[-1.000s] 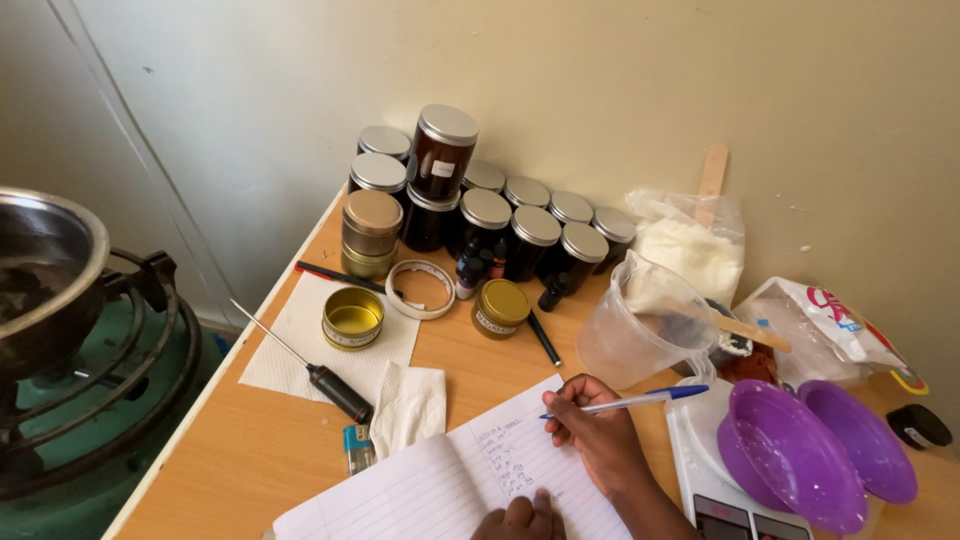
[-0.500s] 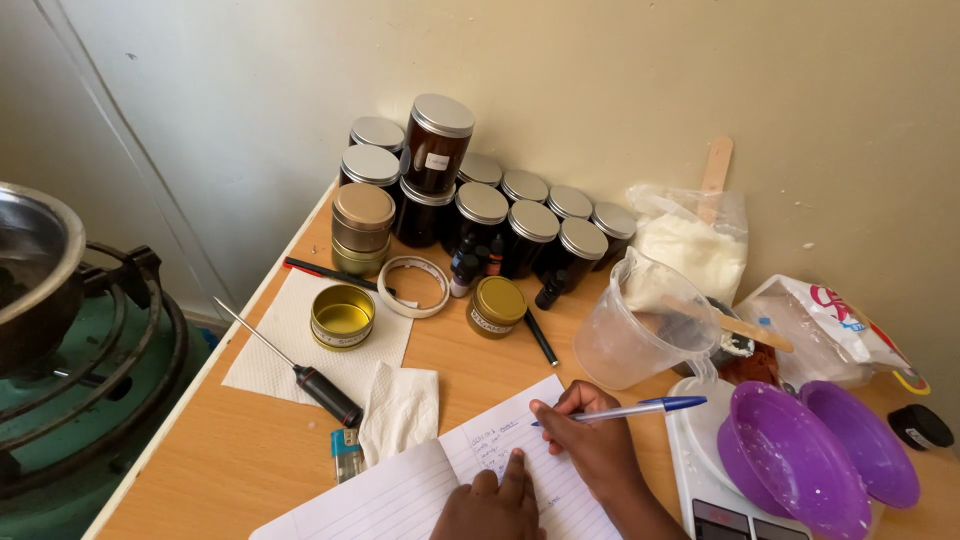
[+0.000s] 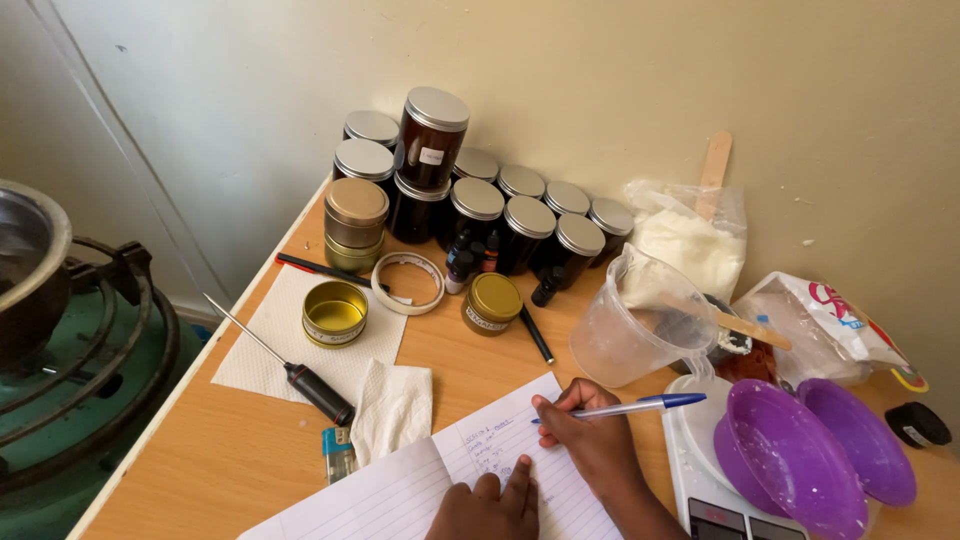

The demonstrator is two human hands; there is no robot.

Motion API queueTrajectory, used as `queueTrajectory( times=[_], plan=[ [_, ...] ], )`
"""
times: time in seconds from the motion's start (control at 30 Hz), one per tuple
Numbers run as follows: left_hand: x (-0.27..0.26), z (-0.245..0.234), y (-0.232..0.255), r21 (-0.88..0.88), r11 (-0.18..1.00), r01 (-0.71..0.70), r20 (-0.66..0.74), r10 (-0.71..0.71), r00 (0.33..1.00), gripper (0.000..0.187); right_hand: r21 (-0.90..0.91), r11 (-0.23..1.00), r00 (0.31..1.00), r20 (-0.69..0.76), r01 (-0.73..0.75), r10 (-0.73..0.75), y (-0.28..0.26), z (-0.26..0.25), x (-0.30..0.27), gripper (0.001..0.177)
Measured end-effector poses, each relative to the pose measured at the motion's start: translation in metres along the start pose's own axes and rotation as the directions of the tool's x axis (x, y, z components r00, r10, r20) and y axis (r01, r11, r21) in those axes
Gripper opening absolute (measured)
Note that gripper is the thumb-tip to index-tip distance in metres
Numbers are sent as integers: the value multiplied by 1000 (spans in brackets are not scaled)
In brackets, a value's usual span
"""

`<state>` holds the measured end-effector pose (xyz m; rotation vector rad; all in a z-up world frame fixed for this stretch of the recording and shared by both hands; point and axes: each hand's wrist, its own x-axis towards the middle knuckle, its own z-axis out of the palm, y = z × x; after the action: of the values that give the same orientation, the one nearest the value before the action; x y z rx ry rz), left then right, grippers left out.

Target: Checking wax temperature, adding fragrance oil, and recording notes during the candle-making process.

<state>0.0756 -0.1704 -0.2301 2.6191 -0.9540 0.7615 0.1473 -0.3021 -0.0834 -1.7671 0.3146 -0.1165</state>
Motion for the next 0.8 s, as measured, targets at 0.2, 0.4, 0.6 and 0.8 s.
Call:
queueTrajectory(
  times=[0.2, 0.4, 0.6, 0.8],
  plan=[
    [-2, 7, 3, -14, 998, -60, 268, 61, 961, 54, -7, 1000, 1000, -4, 20, -20, 7, 1, 3, 40],
    [5, -7, 3, 62, 989, 134, 22, -136, 991, 49, 81, 997, 1000, 14, 10, -11, 11, 0, 6, 41],
    [6, -24, -7, 11, 1000, -23, -130, 24, 991, 26, 44, 999, 1000, 4, 11, -11, 10, 0, 6, 39],
    [34, -152, -46, -214, 971, 104, 579, 40, 815, 18, 60, 998, 1000, 16, 6, -7, 6, 0, 4, 39]
  ],
)
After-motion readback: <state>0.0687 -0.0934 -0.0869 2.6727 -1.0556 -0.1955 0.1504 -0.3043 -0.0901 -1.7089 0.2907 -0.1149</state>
